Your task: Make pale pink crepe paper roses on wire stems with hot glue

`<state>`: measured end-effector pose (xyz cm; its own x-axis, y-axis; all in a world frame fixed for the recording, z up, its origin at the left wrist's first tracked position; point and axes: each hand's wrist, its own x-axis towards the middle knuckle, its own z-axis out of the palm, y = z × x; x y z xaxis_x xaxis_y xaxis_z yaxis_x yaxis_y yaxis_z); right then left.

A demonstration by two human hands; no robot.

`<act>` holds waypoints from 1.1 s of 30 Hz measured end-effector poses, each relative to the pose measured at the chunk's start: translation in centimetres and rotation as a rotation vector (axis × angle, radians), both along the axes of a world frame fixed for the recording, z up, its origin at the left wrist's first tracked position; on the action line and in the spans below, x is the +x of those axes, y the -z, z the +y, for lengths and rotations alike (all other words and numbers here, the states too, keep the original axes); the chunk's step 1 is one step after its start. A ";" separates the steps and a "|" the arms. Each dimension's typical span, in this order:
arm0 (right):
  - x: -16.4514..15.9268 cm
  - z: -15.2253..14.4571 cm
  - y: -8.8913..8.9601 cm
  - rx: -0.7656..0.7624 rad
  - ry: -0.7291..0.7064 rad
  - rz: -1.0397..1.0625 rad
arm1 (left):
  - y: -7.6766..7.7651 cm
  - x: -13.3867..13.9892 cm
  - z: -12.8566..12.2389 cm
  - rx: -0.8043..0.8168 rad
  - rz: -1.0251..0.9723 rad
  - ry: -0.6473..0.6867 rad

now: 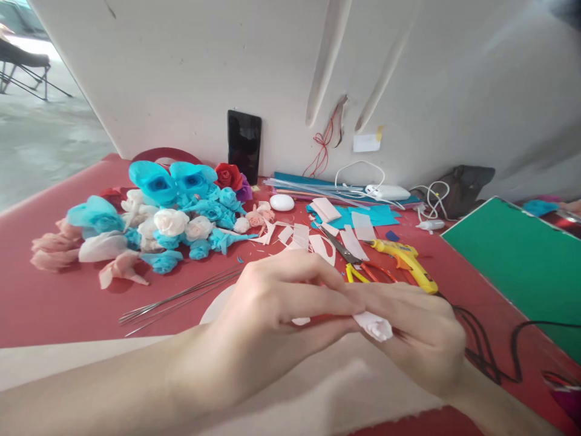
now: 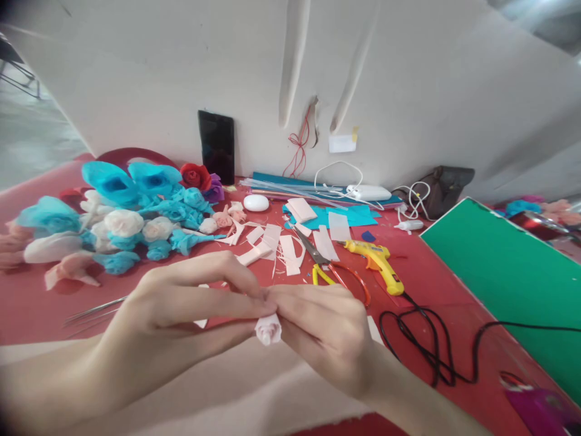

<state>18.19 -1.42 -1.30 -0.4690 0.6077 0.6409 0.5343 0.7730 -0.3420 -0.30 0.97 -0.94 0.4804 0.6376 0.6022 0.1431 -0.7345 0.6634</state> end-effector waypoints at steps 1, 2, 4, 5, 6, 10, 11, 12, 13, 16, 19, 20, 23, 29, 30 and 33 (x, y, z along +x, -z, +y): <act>0.0 0.0 0.0 -0.005 -0.001 -0.001 | 0.0 0.0 0.0 0.003 -0.003 0.001; 0.0 -0.1 0.1 -0.010 0.002 0.002 | 0.1 0.0 0.0 0.002 -0.005 0.002; 0.2 -0.1 0.3 -0.021 0.018 0.008 | 0.2 0.1 0.1 -0.025 0.010 0.001; 0.3 -0.1 0.4 -0.021 0.033 0.008 | 0.2 0.1 0.1 -0.047 0.028 -0.009; 0.5 0.0 0.5 -0.018 0.049 0.004 | 0.3 0.1 0.2 -0.066 0.049 -0.025; 1.2 0.6 0.9 -0.001 0.114 -0.025 | 0.6 0.1 1.0 -0.119 0.109 -0.085; 1.3 0.8 1.0 -0.005 0.127 -0.024 | 0.7 0.1 1.4 -0.152 0.124 -0.080; 1.4 1.0 1.0 -0.010 0.140 -0.017 | 0.8 0.1 1.8 -0.195 0.155 -0.071; 1.5 1.1 1.0 -0.010 0.153 -0.010 | 1.0 0.0 2.2 -0.241 0.197 -0.062; 1.6 1.6 1.0 -0.001 0.180 0.013 | 1.7 -0.2 3.6 -0.310 0.324 -0.023; 1.7 1.9 1.0 0.005 0.192 0.018 | 2.5 -0.5 4.6 -0.291 0.385 0.067; 1.7 2.0 1.1 0.006 0.198 0.019 | 2.8 -0.6 4.8 -0.277 0.403 0.114; 1.9 2.2 1.1 0.029 0.214 0.026 | 3.4 -0.7 5.0 -0.227 0.465 0.262; 2.4 2.3 0.8 -0.041 0.268 0.003 | 3.9 -0.5 4.3 -0.132 0.536 0.341; 2.5 2.3 0.7 -0.094 0.287 -0.013 | 4.0 -0.4 4.2 -0.116 0.542 0.341; 3.1 2.4 0.1 -0.362 0.315 -0.120 | 4.4 0.0 3.7 -0.069 0.551 0.365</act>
